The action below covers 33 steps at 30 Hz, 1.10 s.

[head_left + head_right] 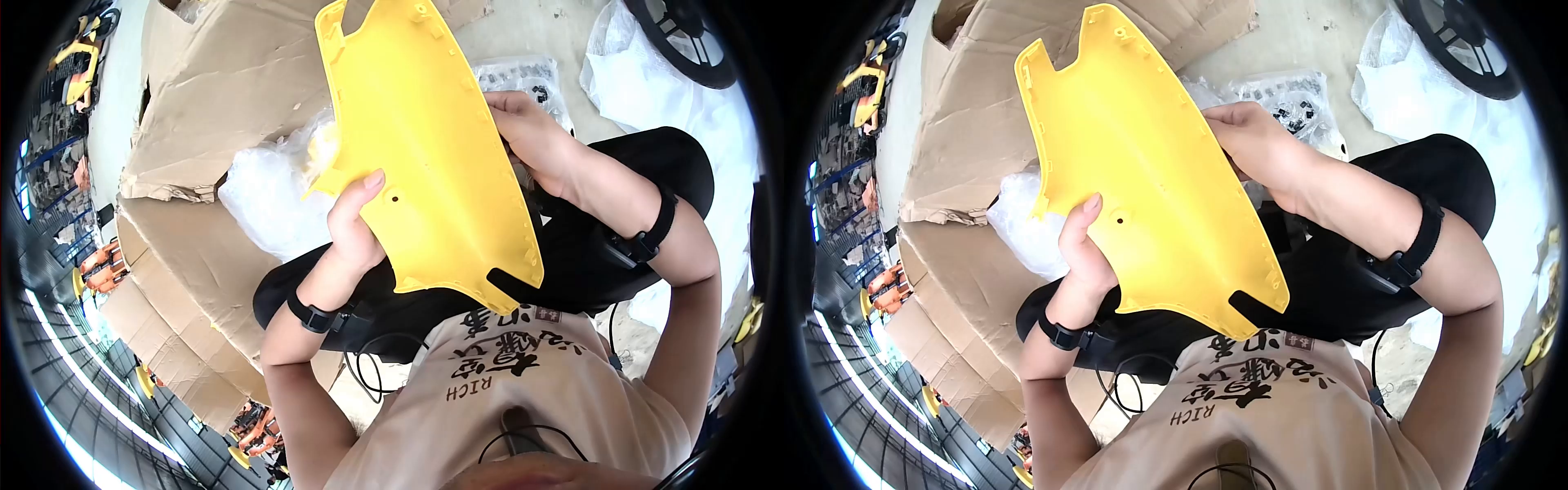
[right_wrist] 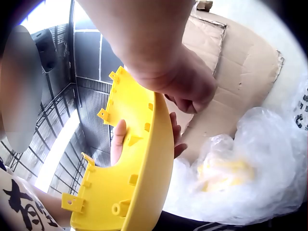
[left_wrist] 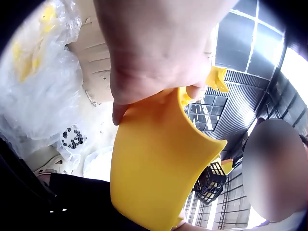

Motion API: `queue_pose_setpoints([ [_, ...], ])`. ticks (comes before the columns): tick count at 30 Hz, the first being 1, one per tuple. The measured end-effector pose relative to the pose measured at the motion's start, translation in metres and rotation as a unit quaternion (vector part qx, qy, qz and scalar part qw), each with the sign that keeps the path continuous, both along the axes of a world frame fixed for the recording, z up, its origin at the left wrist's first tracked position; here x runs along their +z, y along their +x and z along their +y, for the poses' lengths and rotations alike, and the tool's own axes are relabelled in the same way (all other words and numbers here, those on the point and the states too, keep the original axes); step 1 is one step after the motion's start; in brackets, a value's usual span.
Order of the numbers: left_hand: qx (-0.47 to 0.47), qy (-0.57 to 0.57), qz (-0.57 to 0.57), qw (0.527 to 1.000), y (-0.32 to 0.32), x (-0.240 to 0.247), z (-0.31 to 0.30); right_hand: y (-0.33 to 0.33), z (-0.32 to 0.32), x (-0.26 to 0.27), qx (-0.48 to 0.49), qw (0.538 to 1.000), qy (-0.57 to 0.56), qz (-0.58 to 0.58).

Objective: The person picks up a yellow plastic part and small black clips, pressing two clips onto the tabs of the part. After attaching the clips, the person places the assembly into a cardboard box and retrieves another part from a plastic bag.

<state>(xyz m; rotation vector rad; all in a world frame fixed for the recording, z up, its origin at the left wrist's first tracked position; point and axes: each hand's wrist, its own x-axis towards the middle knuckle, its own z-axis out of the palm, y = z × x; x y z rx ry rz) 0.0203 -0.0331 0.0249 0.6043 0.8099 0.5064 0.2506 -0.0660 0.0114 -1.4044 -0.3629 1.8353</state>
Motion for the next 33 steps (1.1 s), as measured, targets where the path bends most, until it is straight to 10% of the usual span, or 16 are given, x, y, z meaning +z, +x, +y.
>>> queue_pose_setpoints([
  [7,0.073,0.032,0.135,0.988,-0.006,0.012,0.003,0.037,0.015,0.003,-0.147,0.972,0.133,0.128],
  [33,0.033,0.043,0.105,0.993,-0.019,-0.012,-0.009,0.018,0.012,0.014,0.028,0.956,0.130,0.260],
])
